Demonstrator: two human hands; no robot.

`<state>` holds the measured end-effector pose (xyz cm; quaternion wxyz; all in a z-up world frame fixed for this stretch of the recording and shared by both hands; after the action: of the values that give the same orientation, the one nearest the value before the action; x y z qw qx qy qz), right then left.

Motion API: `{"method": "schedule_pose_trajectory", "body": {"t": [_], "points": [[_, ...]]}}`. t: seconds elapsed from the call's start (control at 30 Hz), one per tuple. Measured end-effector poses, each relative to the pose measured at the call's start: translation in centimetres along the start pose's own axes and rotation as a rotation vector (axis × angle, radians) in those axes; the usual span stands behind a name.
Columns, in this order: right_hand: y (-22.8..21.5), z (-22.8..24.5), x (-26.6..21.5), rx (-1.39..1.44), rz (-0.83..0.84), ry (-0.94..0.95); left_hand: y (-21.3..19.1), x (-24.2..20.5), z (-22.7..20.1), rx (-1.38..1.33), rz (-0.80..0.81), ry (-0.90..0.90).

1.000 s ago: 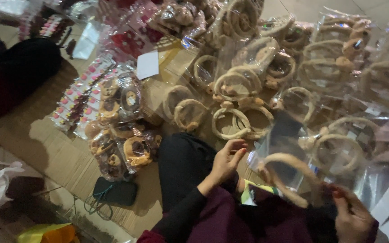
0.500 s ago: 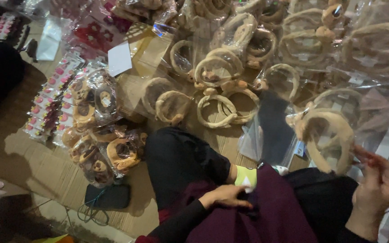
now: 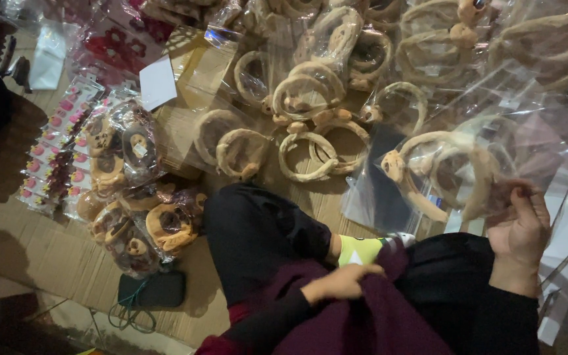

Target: The person sits on the floor and packs plush animal headbands into clear plastic bags. They insert each headband into a bag, smooth the plastic, and place a white paper insert inside before setting the packaged item aside.

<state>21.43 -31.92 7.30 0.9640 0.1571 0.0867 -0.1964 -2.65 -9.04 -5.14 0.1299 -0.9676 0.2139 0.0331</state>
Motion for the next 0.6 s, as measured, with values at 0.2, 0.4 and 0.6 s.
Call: {"method": "schedule_pose_trajectory", "body": {"t": [0.2,0.4,0.6], "points": [[0.3,-1.2,1.7,0.02,0.064,0.05,-6.0,-3.8,3.3,-0.503,0.257,-0.19],[2.5,-2.4,3.0,0.006,0.125,0.081,-3.4,-0.7,12.5,-0.463,0.199,-0.343],[7.0,-3.9,5.7,-0.105,0.253,-0.022,-1.8,0.7,11.4,-1.094,0.299,-0.5]]}}
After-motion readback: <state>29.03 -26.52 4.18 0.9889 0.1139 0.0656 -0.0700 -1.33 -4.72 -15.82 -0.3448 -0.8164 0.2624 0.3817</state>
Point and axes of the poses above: each hand's wrist, its own x-axis towards the middle knuckle, its own y-axis out of the palm, z = x × y, the point moved 8 cm from there along x, towards the middle knuckle, and after that the axes turned 15 degrees about -z, right-handed, at the moved point
